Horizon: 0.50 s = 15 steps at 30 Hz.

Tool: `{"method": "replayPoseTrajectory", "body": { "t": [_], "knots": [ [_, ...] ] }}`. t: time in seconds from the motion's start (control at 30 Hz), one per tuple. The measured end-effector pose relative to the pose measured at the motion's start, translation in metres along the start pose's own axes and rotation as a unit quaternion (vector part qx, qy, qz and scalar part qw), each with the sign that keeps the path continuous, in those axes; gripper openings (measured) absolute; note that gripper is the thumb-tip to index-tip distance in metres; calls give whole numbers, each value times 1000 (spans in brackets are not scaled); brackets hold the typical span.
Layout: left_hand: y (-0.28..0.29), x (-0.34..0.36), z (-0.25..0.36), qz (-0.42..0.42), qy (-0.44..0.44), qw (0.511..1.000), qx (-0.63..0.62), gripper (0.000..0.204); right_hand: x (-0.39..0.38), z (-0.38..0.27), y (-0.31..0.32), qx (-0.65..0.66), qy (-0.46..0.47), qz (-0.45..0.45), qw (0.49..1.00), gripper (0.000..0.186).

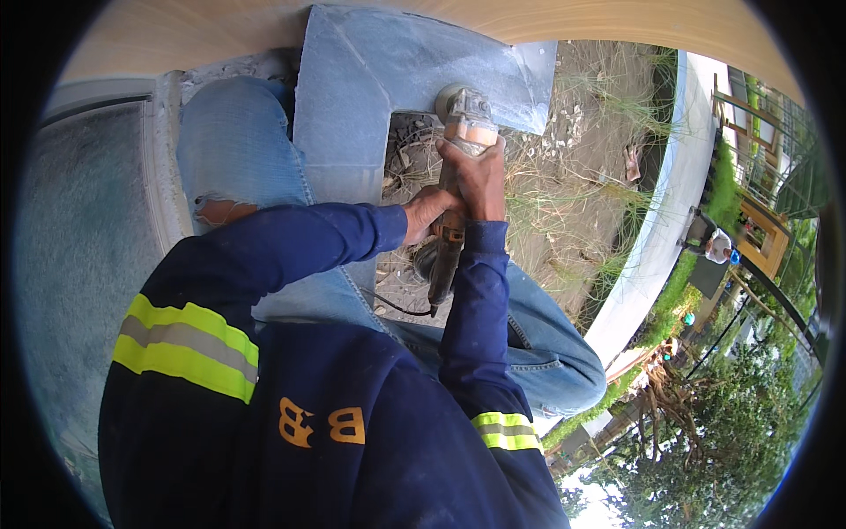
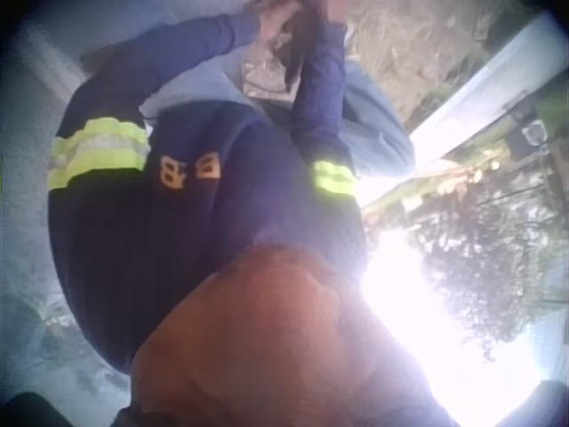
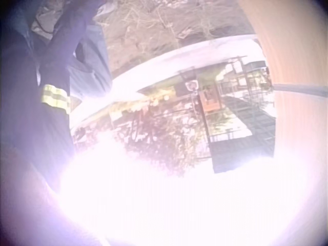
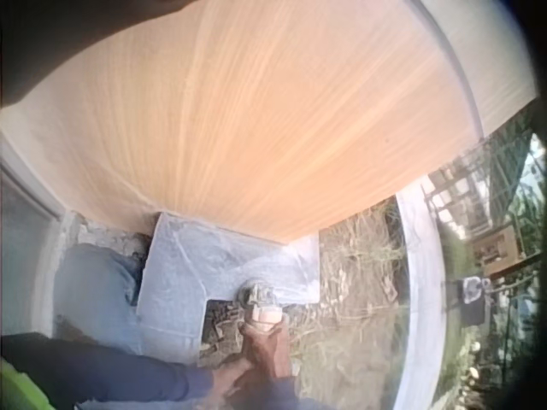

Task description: The person uses a handheld angle grinder to smooth a concrete surface. They hold the tool with both hands and move it back and forth across the area, generating dust.

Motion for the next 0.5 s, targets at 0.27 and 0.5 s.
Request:
{"method": "replayPoseTrajectory", "body": {
  "t": [0.27,0.5],
  "knots": [
    [10,1,-3,4,-33,999,-30,36,-2,-8,-10,-41,14,-33,999,71],
    [16,7,-6,-25,-46,998,-27,38,-5,-13,-10,-56,6,-15,998,75]
  ]
}}
Point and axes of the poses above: each hand's wrist, its own x-axis towards the middle knuckle, its own y-axis out of the back of the hand, z = x × y, the point moved 5 cm from there along x, towards the middle knuckle, and after that the axes turned 13 degrees about y, right-handed, at the moved point
